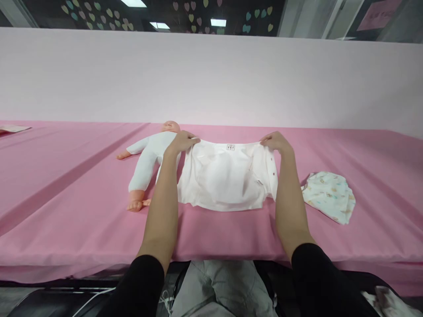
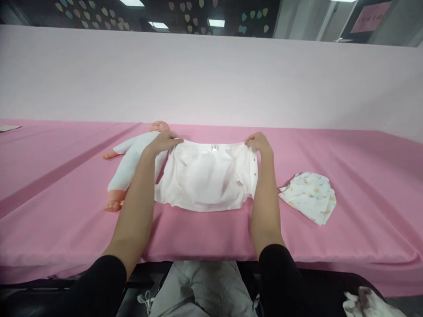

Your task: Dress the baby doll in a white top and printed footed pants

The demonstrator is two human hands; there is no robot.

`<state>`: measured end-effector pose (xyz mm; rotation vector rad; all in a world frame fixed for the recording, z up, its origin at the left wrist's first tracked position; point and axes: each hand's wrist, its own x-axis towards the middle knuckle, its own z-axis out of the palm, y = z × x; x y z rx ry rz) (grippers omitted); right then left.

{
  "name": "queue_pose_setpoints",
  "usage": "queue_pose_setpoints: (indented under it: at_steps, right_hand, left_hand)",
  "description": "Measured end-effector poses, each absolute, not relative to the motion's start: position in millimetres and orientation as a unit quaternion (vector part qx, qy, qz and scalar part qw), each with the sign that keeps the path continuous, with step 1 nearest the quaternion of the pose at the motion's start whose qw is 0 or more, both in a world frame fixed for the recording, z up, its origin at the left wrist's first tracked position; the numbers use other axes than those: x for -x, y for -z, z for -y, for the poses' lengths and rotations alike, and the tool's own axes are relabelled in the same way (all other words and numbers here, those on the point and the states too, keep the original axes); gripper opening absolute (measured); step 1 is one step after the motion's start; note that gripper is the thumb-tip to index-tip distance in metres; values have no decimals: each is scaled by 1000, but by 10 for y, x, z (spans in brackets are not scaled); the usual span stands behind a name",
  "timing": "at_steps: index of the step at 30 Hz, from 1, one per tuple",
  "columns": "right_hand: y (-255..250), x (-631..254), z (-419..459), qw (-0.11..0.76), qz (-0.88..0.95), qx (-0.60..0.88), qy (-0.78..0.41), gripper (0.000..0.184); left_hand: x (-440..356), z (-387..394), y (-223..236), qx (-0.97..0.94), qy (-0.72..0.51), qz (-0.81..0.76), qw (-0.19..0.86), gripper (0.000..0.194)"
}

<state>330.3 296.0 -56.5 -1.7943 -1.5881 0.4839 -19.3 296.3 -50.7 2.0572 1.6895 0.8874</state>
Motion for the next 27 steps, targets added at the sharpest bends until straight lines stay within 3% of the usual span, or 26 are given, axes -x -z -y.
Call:
queue_pose_setpoints:
  at_steps: [5, 11, 17, 27]
  right_hand:
    - [1091, -3298, -3269, 280, 588, 733, -196, 28]
    - [1458, -3313, -3370, 234, 571, 775, -141, 20]
    - [1631, -3263, -3471, 215, 593, 773, -73, 22]
    - [1551, -3461, -3624, 94, 670, 736, -20, 28]
  left_hand:
    - [119, -3304, 1058, -720, -238, -641, 115, 16]
    - [97, -3410, 1495, -677, -211, -700, 84, 23]
    - [89, -3439, 1621, -646, -219, -730, 52, 41]
    - [38, -3549, 1579, -669, -160, -725, -20, 34]
